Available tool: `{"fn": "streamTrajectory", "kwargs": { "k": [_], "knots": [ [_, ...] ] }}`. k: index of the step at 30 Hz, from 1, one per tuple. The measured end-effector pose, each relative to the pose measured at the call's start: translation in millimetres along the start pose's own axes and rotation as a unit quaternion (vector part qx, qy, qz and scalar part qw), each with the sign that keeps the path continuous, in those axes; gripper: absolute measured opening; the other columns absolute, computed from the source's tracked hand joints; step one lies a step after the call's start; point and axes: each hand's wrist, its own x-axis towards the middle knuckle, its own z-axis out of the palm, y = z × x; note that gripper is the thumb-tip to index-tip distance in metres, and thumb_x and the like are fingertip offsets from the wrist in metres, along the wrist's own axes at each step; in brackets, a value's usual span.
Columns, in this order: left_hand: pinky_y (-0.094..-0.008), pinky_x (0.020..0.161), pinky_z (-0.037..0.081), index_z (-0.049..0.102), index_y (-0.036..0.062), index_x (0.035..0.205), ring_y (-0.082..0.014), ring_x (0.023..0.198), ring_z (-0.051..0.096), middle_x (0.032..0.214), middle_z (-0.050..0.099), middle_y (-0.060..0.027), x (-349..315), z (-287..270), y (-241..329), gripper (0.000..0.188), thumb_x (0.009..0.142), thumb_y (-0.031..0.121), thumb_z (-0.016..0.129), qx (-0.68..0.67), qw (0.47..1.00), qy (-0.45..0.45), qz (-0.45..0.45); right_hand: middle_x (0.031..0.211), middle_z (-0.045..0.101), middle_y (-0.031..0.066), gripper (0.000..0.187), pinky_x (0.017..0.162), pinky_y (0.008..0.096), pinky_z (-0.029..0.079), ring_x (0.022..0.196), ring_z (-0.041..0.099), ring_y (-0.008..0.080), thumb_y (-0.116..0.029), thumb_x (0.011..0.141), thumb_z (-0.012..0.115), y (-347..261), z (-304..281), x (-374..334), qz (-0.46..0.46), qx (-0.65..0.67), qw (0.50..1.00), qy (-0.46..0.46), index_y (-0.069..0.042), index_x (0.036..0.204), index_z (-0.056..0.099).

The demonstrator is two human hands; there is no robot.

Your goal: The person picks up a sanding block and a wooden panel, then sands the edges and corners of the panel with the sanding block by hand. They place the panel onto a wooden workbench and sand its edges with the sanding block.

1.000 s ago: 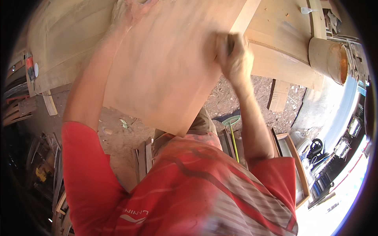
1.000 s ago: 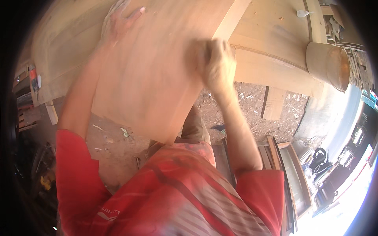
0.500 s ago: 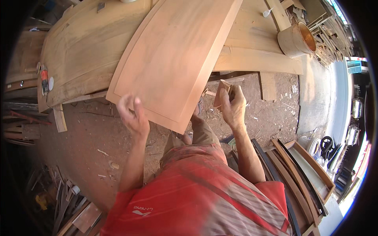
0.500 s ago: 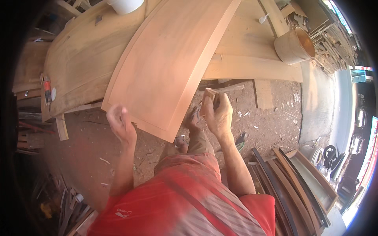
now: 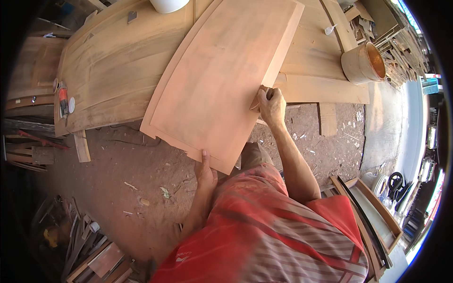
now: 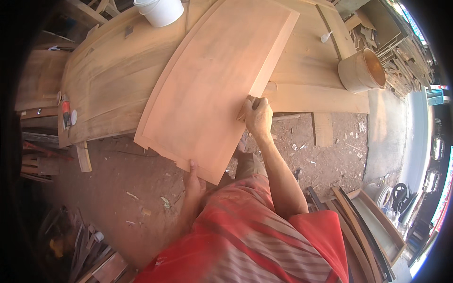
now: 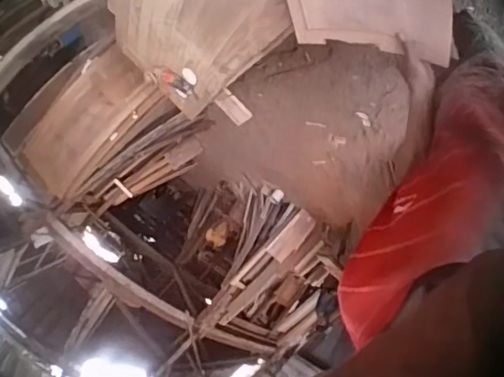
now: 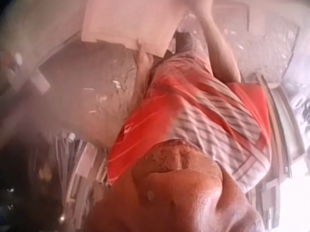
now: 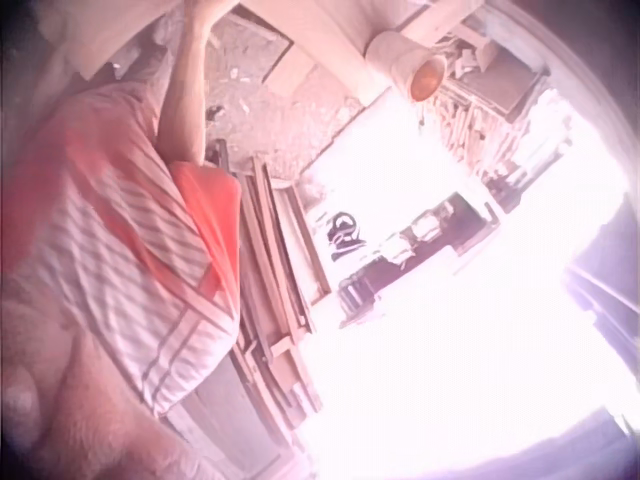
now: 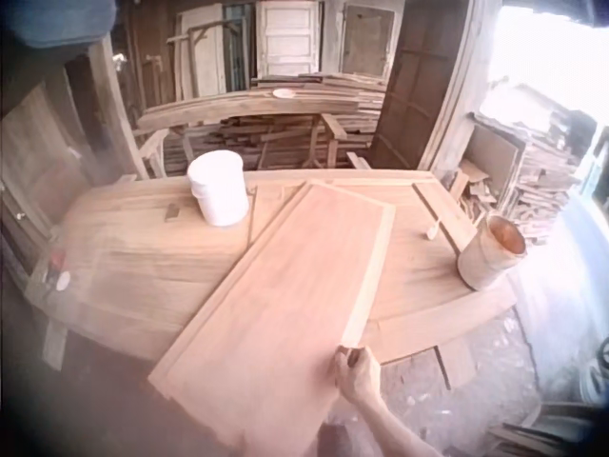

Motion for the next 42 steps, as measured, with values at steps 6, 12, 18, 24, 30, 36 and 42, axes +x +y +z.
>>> {"fn": "streamTrajectory", "kwargs": {
  "k": [6,12,18,24,30,36,42],
  "knots": [
    [-0.0403,0.109,0.051,0.036,0.001,0.157,-0.0266,0.135,0.056,0.149,0.053,-0.0144,-3,8,27,0.063,0.109,0.035,0.059,0.026,0.999,-0.033,-0.019,0.092,0.062,0.0283,0.04,0.081,0.0519,0.05,0.087,0.062,0.045,-0.03,0.097,0.066,-19,20,-29,0.009,-0.006,1.0,-0.03,0.007,0.1,0.053],
    [-0.0423,0.106,0.053,0.038,0.0005,0.155,-0.029,0.131,0.058,0.147,0.054,-0.0159,4,11,28,0.062,0.107,0.031,0.062,0.047,0.998,0.029,-0.031,0.1,0.061,0.0302,0.038,0.087,0.0543,0.05,0.097,0.062,0.0467,-0.029,0.099,0.065,-2,20,-11,0.03,-0.072,0.997,-0.012,0.007,0.101,0.052],
    [-0.0419,0.107,0.053,0.043,-0.0002,0.152,-0.0289,0.13,0.059,0.145,0.056,-0.0158,10,0,25,0.062,0.103,0.027,0.07,-0.021,0.999,0.021,-0.039,0.1,0.062,0.0299,0.039,0.088,0.055,0.05,0.096,0.063,0.0466,-0.03,0.098,0.064,-14,31,-14,0.042,-0.082,0.996,0.017,0.007,0.1,0.053],
    [-0.0407,0.105,0.055,0.045,-0.0011,0.149,-0.0278,0.124,0.063,0.139,0.06,-0.015,7,14,43,0.059,0.103,0.028,0.07,0.029,0.997,0.022,-0.067,0.105,0.067,0.0293,0.046,0.096,0.052,0.051,0.105,0.066,0.0444,-0.035,0.095,0.06,-15,15,111,0.07,-0.127,0.987,0.075,0.009,0.104,0.058],
    [-0.0413,0.104,0.055,0.05,-0.0035,0.143,-0.0257,0.121,0.064,0.134,0.063,-0.0138,-2,5,47,0.056,0.104,0.032,0.07,0.101,0.99,0.067,-0.073,0.079,0.075,0.0226,0.038,0.086,0.0448,0.058,0.086,0.075,0.0352,-0.029,0.093,0.056,-39,-3,238,0.077,-0.143,0.985,0.059,0.006,0.086,0.067],
    [-0.0428,0.105,0.053,0.052,-0.0031,0.14,-0.0266,0.121,0.064,0.134,0.063,-0.0133,6,8,50,0.058,0.102,0.037,0.071,0.151,0.984,0.064,-0.062,0.066,0.074,0.0152,0.039,0.073,0.0388,0.058,0.072,0.074,0.0278,-0.039,0.089,0.059,-17,-44,416,0.04,-0.263,0.964,0.006,-0.003,0.083,0.071],
    [-0.0437,0.113,0.046,0.043,-0.0024,0.15,-0.0281,0.132,0.057,0.144,0.057,-0.0151,3,37,35,0.076,0.1,0.046,0.073,0.14,0.97,0.196,-0.016,0.099,0.072,0.0335,0.046,0.095,0.049,0.054,0.1,0.072,0.0452,-0.034,0.094,0.061,-3,-23,318,-0.008,-0.132,0.991,0.031,0.013,0.098,0.062]
  ]
}}
